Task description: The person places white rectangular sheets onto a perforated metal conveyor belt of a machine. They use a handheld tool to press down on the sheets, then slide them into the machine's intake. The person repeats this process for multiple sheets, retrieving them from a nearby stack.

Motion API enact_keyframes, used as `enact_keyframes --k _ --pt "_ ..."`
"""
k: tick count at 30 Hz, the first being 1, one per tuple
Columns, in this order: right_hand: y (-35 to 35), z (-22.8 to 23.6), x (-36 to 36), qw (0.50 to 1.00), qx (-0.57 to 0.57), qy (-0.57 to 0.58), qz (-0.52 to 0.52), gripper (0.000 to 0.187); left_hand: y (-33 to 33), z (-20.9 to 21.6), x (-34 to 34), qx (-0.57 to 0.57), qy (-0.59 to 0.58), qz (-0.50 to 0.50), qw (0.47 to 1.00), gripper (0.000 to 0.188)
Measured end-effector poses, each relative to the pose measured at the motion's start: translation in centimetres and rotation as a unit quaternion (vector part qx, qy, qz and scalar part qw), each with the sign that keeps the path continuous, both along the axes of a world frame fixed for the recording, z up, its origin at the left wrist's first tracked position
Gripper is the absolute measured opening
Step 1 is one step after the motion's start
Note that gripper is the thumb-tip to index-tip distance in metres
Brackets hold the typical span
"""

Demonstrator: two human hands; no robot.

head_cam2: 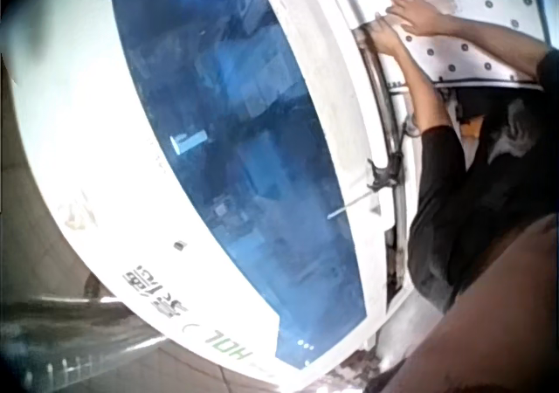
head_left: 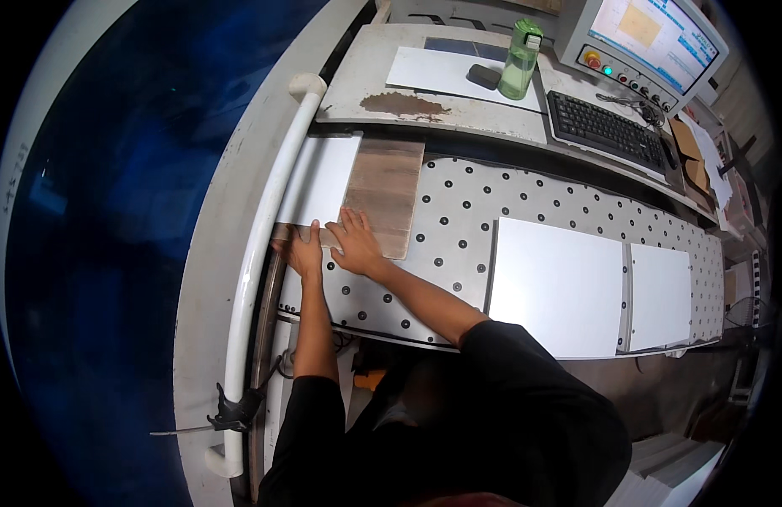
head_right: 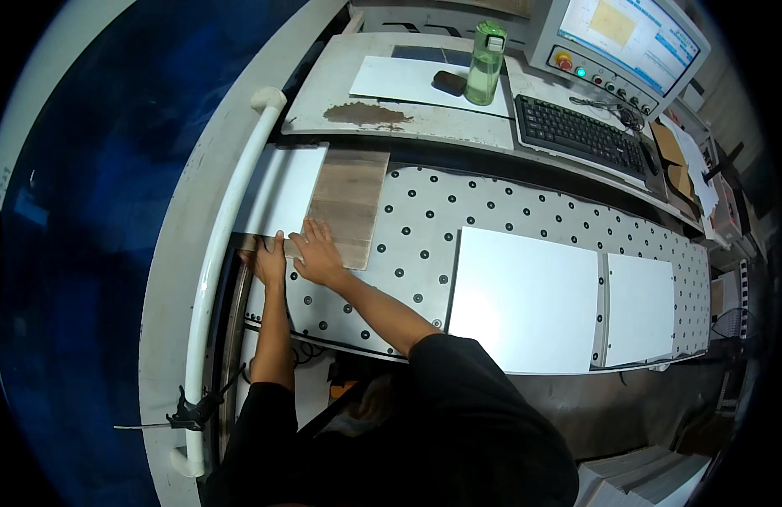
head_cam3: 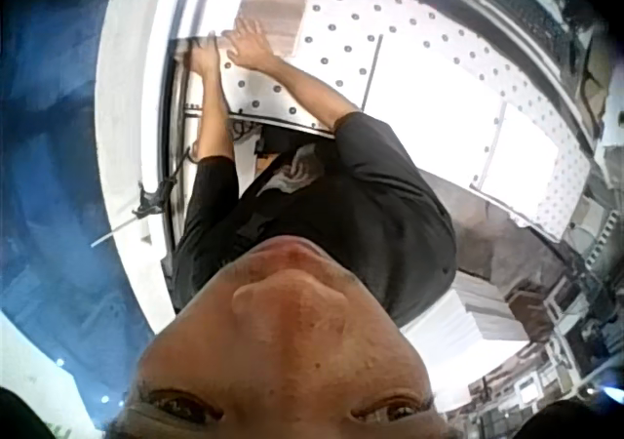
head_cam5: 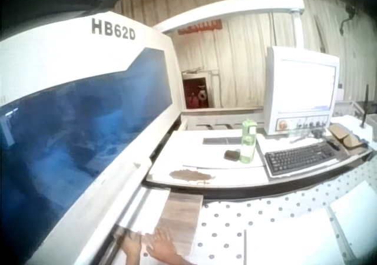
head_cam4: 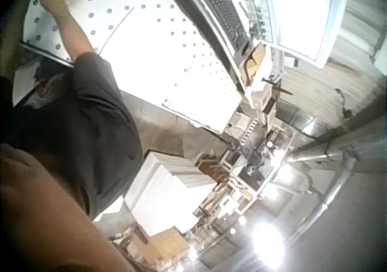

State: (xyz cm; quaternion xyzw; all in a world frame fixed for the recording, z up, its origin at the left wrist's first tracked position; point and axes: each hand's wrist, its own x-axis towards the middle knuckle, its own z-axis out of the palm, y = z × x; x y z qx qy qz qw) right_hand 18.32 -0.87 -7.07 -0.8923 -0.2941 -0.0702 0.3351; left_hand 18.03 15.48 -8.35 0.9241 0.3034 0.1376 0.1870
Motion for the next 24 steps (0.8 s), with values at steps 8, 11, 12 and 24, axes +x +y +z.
enact_keyframes --k 8,11,12,24 --pt "-0.7 0.6 -2.7 0.998 -0.018 -0.055 0.01 0.056 0.1 0.3 0.1 -0.006 -0.039 -0.007 0.999 0.097" --pt "-1.8 0.7 -6.6 0.997 -0.016 -0.073 0.016 0.054 0.9 -0.2 0.5 0.0 -0.02 0.009 1.0 0.098" --pt "-2.2 0.8 -8.0 0.997 -0.016 -0.08 0.015 0.054 1.6 -0.6 0.5 0.006 -0.019 0.016 1.0 0.098" --pt "-7.5 0.8 -16.6 0.993 -0.08 -0.035 -0.08 0.053 -0.3 -0.5 -2.0 0.013 -0.12 -0.023 0.992 0.076"
